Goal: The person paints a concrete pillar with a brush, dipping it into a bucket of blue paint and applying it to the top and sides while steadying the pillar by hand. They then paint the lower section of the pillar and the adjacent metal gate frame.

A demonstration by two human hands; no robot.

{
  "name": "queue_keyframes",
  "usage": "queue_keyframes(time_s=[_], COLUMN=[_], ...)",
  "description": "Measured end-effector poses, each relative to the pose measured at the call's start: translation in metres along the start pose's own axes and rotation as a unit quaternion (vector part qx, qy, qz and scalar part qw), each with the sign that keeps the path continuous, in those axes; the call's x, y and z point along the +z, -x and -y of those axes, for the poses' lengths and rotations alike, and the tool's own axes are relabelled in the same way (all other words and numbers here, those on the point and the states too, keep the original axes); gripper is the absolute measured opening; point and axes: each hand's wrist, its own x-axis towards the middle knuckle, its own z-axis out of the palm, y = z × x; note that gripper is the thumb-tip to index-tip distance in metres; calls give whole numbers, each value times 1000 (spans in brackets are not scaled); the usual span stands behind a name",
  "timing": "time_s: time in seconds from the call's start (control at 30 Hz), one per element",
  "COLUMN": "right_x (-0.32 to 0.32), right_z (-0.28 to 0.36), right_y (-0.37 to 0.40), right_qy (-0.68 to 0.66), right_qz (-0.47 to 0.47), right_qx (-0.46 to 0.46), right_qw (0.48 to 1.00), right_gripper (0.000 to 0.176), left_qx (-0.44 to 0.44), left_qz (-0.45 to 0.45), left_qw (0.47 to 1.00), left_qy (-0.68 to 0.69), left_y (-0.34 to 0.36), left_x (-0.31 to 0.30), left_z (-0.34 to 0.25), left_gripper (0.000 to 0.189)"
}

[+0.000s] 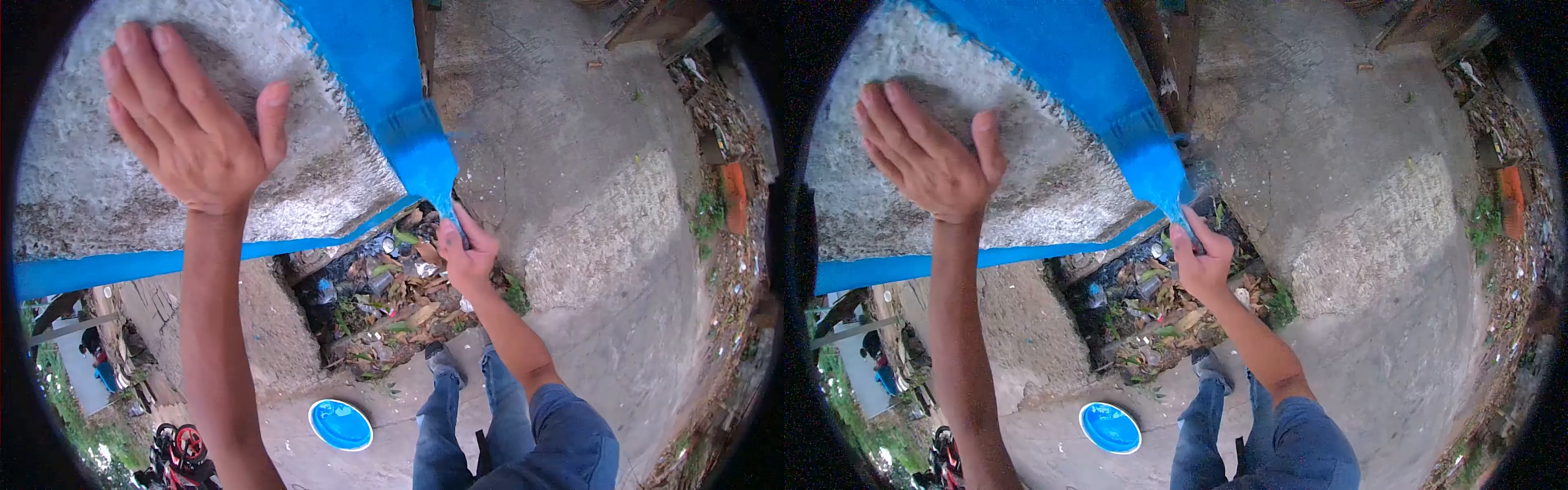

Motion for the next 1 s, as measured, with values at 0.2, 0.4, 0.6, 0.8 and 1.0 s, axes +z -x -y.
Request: queue_keyframes(time_s=[0.2, 0.4, 0.6, 0.8, 1.0], right_x=[-27, -73, -108, -65, -43], right_z=[-198, -303, -374, -278, -140], right_y=[-23, -13, -18, -68, -58], right_qy=[51, 180, 372, 408, 258], right_qz=[-44, -96, -99, -39, -10], right_qx=[16, 40, 81, 195, 158], right_qw=[998, 978, 919, 891, 953], right_gripper=[35, 30, 27, 26, 19], left_qx=[94, 427, 400, 146, -8], left_qz=[10, -38, 48, 25, 74], left_qw=[994, 884, 872, 980, 997], left_qy=[-59, -188, -278, -133, -6], left_y=[-1, 17, 40, 2, -5], left_x=[-9, 9, 10, -3, -10], left_z=[2, 107, 124, 26, -1], left_gripper=[63, 53, 53, 60, 63])
